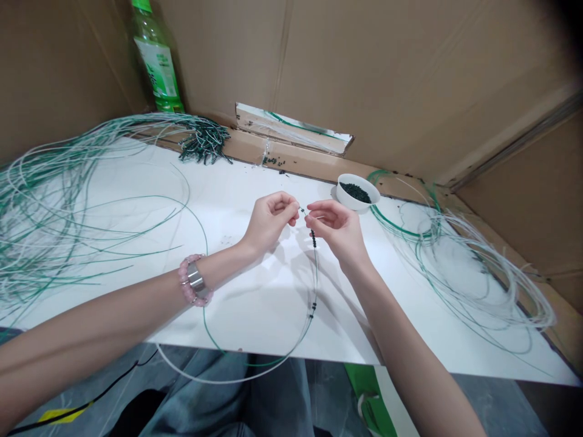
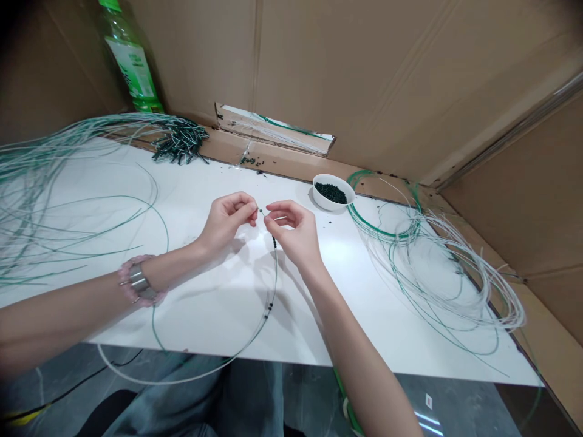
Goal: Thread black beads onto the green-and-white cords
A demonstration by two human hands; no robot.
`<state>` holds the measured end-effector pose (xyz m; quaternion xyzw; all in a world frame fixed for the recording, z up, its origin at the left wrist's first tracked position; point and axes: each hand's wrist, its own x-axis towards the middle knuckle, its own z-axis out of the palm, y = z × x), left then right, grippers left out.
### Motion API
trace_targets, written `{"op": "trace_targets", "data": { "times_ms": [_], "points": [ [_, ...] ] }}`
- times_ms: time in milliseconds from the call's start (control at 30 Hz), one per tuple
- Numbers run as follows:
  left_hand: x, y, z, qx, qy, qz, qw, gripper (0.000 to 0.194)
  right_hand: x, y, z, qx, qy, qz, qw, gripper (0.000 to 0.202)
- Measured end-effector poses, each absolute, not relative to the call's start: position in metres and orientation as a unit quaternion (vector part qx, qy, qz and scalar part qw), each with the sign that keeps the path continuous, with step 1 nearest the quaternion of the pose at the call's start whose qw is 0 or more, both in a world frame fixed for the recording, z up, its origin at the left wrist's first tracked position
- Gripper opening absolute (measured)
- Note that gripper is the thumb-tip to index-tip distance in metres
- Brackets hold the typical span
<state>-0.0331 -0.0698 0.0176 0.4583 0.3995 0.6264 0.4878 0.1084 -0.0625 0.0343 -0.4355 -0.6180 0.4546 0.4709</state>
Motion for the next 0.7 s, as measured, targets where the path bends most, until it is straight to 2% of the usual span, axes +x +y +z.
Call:
{"op": "trace_targets", "data": {
  "times_ms": [300,500,700],
  "points": [
    [-0.0327,-0.0727,0.0206,0.46,0.405,0.621,0.488,0.011,0.1067,-0.063,0.0347,-0.457,-0.608,0.464,0.454,0.016],
    [-0.0351,-0.0707,0.0194,0.485,0.377,0.62,0.489,0.006,0.1103,-0.063,0.0367,-0.444,-0.576,0.538,0.428,0.023],
    [-0.0402,-0.0642,0.0147,0.548,0.337,0.612,0.46,0.012,0.1126,-0.0626,0.0395,-0.42,-0.539,0.593,0.426,0.024]
  ]
}}
